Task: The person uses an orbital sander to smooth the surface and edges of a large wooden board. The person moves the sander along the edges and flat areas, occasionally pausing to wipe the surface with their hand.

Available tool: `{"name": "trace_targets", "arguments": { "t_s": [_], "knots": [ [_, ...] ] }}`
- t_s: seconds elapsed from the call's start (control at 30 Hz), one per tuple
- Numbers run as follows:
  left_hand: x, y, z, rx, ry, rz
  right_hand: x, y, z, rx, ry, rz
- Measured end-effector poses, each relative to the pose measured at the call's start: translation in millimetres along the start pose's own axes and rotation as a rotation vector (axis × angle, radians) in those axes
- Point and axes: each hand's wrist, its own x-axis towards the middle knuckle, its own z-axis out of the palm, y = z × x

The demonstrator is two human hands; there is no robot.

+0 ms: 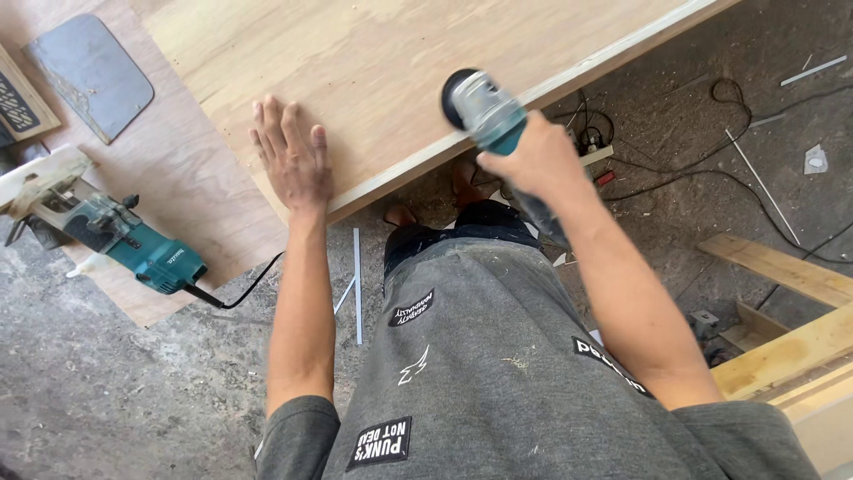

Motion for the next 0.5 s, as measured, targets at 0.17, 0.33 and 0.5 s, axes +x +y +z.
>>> {"name": "trace_targets", "arguments": {
  "t_s": [0.17, 0.33, 0.5],
  "knots": [
    [2.2, 19.9, 18.5, 0.104, -0.094, -0.018, 17.5, 35.6, -17.9, 0.008, 0.061, 0.047],
    [13.4, 71.6, 32.6, 0.153, -0.231, 0.069, 0.3, 38.6, -17.6, -0.024, -0.062, 0.051],
    [29.6, 102.2, 46.3, 0.169, -0.263, 0.071, 15.4, 50.9, -51.5, -0.007, -0.041, 0.058]
  ]
}}
